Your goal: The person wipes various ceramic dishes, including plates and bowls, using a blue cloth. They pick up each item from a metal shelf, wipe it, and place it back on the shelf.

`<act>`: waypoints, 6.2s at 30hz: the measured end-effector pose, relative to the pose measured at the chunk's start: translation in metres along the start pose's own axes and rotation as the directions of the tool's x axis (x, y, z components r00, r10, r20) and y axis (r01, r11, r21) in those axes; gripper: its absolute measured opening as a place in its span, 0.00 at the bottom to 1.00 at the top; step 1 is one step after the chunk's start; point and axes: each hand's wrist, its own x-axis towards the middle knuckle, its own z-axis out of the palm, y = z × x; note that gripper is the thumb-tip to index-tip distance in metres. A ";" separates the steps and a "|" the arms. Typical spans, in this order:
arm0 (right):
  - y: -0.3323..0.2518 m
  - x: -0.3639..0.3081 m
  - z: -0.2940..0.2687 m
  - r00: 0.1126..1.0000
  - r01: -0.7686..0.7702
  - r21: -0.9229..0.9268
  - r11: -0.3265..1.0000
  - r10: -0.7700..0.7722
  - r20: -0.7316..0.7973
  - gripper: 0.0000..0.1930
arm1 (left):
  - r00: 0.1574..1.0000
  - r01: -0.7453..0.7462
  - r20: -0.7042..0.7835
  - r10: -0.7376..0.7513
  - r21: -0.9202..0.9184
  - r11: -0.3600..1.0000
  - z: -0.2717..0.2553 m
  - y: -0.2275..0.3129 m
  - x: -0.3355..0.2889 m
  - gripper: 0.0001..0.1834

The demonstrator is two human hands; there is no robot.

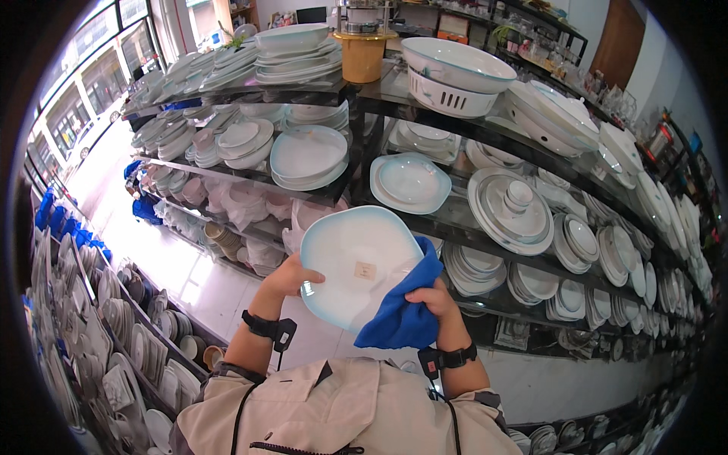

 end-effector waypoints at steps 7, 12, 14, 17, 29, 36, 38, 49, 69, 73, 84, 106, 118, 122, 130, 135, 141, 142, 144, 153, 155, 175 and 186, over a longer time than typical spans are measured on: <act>0.031 0.019 -0.013 0.953 0.178 0.027 0.984 -0.165 -0.256 0.28 | 0.982 -0.112 0.052 0.181 -0.614 0.781 0.010 0.006 0.015 0.43; 0.047 0.026 0.003 0.907 0.302 0.077 0.950 -0.261 -0.330 0.28 | 0.944 -0.321 -0.188 0.273 -0.323 0.890 0.047 -0.040 0.025 0.39; 0.043 0.023 0.010 0.919 0.300 0.093 0.949 -0.261 -0.296 0.28 | 0.957 -0.265 -0.205 0.203 -0.345 0.900 0.041 -0.047 0.027 0.38; 0.027 0.014 0.009 0.965 0.214 0.163 0.963 -0.183 -0.188 0.33 | 0.978 -0.164 -0.181 0.108 -0.337 0.927 0.036 -0.034 0.020 0.37; 0.016 0.015 0.018 0.995 0.036 0.409 0.912 -0.072 0.072 0.39 | 0.995 -0.098 -0.014 0.098 -0.294 0.951 -0.005 -0.005 0.009 0.35; -0.008 0.028 0.053 0.997 -0.065 -0.093 0.994 0.061 -0.051 0.30 | 0.985 -0.148 0.071 0.155 -0.097 0.984 -0.041 0.002 -0.008 0.35; -0.010 0.034 0.052 0.997 -0.074 -0.123 0.990 0.072 -0.018 0.30 | 0.984 -0.152 0.078 0.158 -0.078 0.985 -0.049 0.005 -0.010 0.35; 0.037 0.092 0.060 0.967 0.249 0.071 0.966 -0.245 -0.063 0.35 | 0.975 -0.219 -0.139 0.176 -0.423 0.879 -0.041 -0.010 0.014 0.32; 0.018 0.245 -0.010 0.991 0.099 -0.070 0.993 -0.105 -0.086 0.36 | 0.844 -0.341 -0.498 0.199 -0.213 0.916 -0.112 0.042 0.081 0.20; 0.018 0.271 -0.021 0.996 0.038 -0.095 0.995 -0.045 -0.078 0.31 | 0.810 -0.366 -0.553 0.194 -0.219 0.904 -0.123 0.046 0.102 0.22; 0.043 0.353 0.010 0.984 0.103 -0.388 0.916 -0.151 -0.095 0.11 | 0.656 -0.274 -0.688 0.310 0.165 0.947 -0.160 0.070 0.160 0.25; 0.065 0.463 0.066 0.832 -0.196 -0.874 0.444 -0.396 -0.388 0.13 | 0.863 0.283 -0.412 0.291 0.873 0.397 -0.332 0.117 0.282 0.35; 0.067 0.471 0.086 0.743 -0.348 -0.839 0.419 -0.422 -0.519 0.14 | 0.911 0.299 -0.363 0.196 0.908 0.292 -0.341 0.135 0.300 0.38; 0.074 0.472 0.086 0.710 -0.390 -0.828 0.403 -0.441 -0.549 0.15 | 0.915 0.283 -0.343 0.213 0.921 0.267 -0.346 0.132 0.301 0.39; 0.068 0.471 0.104 0.674 -0.487 -0.807 0.336 -0.443 -0.591 0.16 | 0.914 0.274 -0.325 0.244 0.936 0.221 -0.344 0.136 0.299 0.38; 0.071 0.469 0.113 0.619 -0.490 -0.798 0.350 -0.505 -0.601 0.16 | 0.912 0.317 -0.347 0.219 0.935 0.162 -0.342 0.140 0.299 0.36; 0.083 0.458 0.086 0.615 -0.346 -0.805 0.482 -0.532 -0.582 0.14 | 0.911 0.315 -0.340 0.235 0.939 0.138 -0.346 0.140 0.297 0.36; 0.083 0.454 0.083 0.629 -0.284 -0.819 0.498 -0.548 -0.551 0.13 | 0.909 0.312 -0.339 0.244 0.939 0.142 -0.346 0.140 0.297 0.36; 0.078 0.447 0.079 0.646 -0.173 -0.836 0.521 -0.580 -0.496 0.12 | 0.897 0.342 -0.369 0.243 0.928 0.146 -0.344 0.140 0.295 0.36; 0.041 0.373 0.070 0.634 0.091 -0.808 0.582 -0.660 -0.403 0.11 | 0.848 0.116 -0.215 0.485 0.967 0.226 -0.314 0.146 0.273 0.26; 0.033 0.355 0.057 0.657 0.071 -0.820 0.568 -0.645 -0.390 0.11 | 0.884 -0.035 -0.128 0.449 0.941 0.336 -0.298 0.148 0.272 0.22; -0.060 0.241 -0.116 0.595 -0.540 -0.788 0.295 -0.528 -0.606 0.25 | 0.980 0.059 -0.136 0.146 0.897 0.438 -0.050 0.023 0.362 0.30; -0.064 0.287 -0.159 0.665 -0.675 -0.717 0.177 -0.276 -0.694 0.29 | 0.949 0.195 -0.252 0.189 0.941 0.276 -0.023 -0.014 0.399 0.24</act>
